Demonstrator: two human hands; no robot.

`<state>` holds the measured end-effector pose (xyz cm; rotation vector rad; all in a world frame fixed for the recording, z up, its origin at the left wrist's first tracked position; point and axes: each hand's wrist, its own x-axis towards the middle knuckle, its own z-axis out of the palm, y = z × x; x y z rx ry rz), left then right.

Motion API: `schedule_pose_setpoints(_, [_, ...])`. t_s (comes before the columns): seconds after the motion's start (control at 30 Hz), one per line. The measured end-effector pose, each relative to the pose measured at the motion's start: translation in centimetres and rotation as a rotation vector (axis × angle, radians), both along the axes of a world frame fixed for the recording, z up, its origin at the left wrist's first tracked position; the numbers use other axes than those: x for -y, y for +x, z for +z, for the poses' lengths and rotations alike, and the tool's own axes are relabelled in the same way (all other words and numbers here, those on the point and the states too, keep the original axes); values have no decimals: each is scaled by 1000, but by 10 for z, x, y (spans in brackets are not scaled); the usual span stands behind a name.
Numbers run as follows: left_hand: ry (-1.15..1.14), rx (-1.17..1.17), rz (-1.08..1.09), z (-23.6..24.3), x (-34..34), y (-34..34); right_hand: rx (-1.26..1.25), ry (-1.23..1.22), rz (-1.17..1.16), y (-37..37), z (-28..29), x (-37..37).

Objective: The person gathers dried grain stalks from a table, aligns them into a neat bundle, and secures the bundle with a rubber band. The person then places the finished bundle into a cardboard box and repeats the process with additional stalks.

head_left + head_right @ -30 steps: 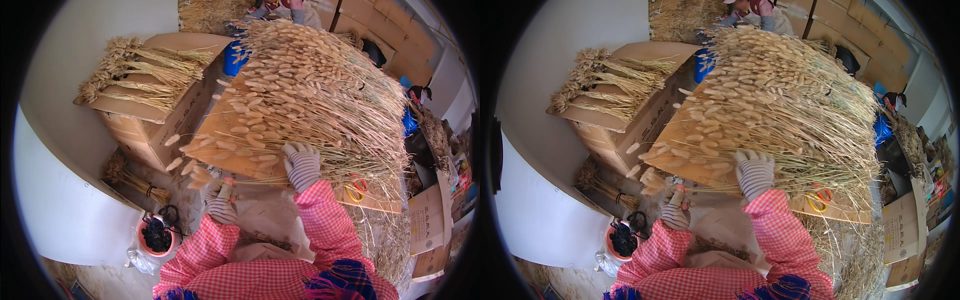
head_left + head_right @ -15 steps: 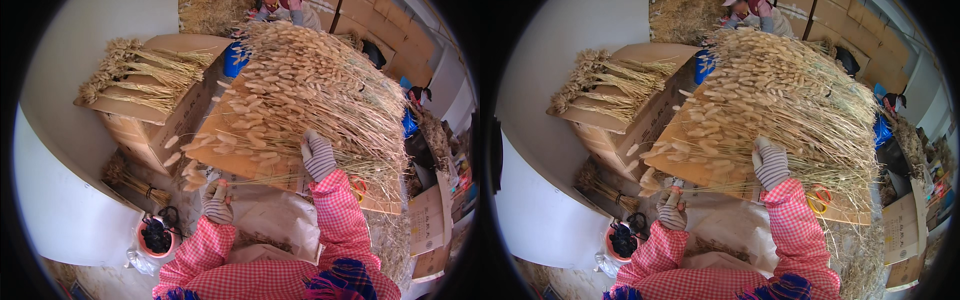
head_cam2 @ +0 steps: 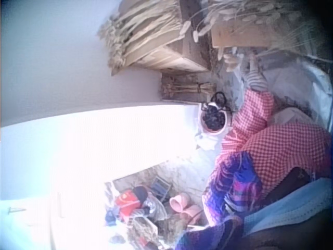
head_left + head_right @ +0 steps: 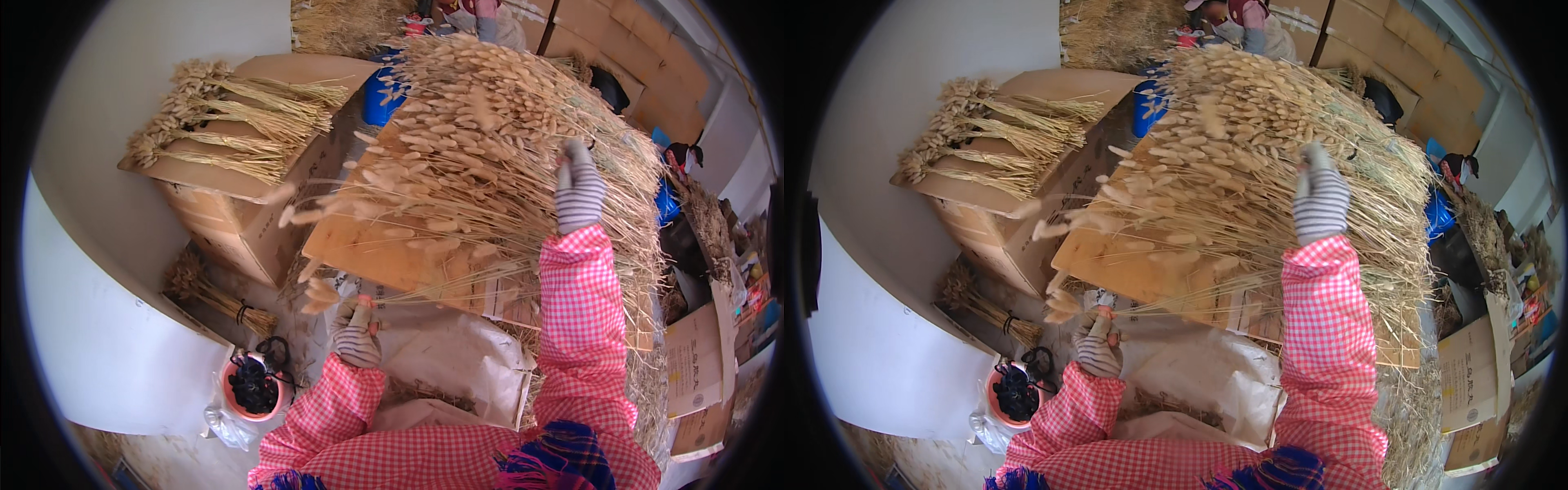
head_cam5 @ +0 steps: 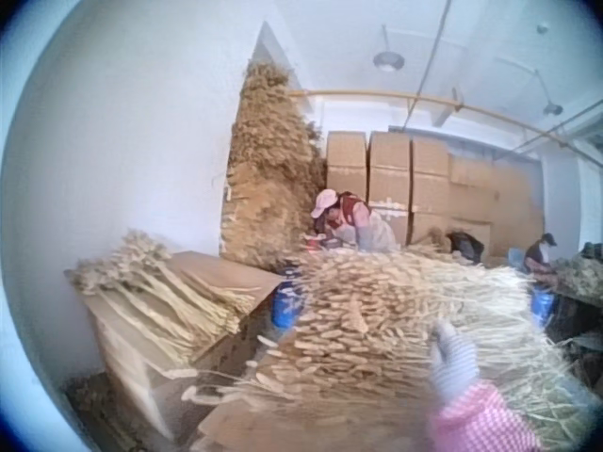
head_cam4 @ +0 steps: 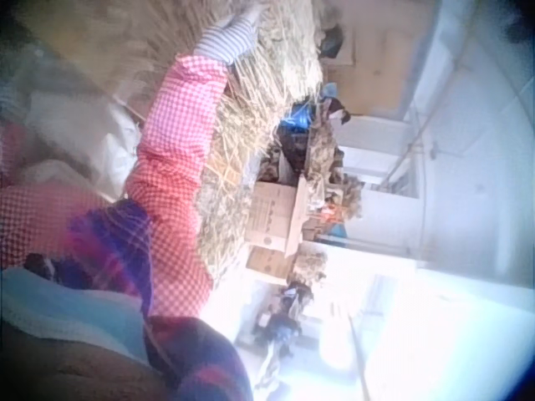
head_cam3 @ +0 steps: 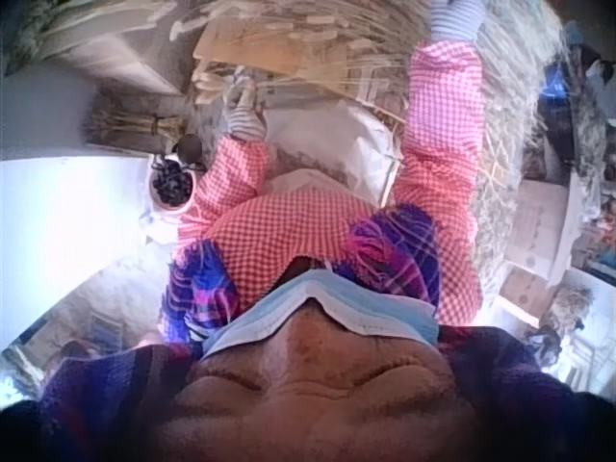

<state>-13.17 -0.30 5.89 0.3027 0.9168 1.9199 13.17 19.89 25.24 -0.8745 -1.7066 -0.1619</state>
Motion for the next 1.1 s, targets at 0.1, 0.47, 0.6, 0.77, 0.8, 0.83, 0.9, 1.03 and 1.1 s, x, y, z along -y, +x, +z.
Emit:
schedule_pose_setpoints(0.1, [0, 8, -1, 0, 0, -5, 611, -34, -220, -16, -10, -2])
schedule_pose_setpoints(0.47, [26, 52, -4, 0, 0, -4, 562, -401, 169, -39, -51, 47])
schedule_pose_setpoints(0.6, [20, 86, 25, 8, 0, -2, 816, -492, 97, -54, -57, 52])
schedule_pose_setpoints(0.77, [-19, 15, 5, 12, 0, -4, 855, -490, 7, -62, -56, 52])
schedule_pose_setpoints(0.8, [-37, 30, 3, 12, 0, -4, 822, -454, -4, -62, -54, 55])
schedule_pose_setpoints(0.83, [-13, 39, 3, 12, -1, -4, 804, -378, 22, -64, -53, 58])
schedule_pose_setpoints(0.9, [6, 62, 6, 11, -2, -3, 753, -284, 34, -72, -52, 67])
schedule_pose_setpoints(1.03, [-34, -34, -11, 7, -1, -3, 772, -75, 134, -107, -63, 87])
schedule_pose_setpoints(1.1, [-85, -72, 9, 6, -4, -2, 748, -63, 155, -125, -65, 89])
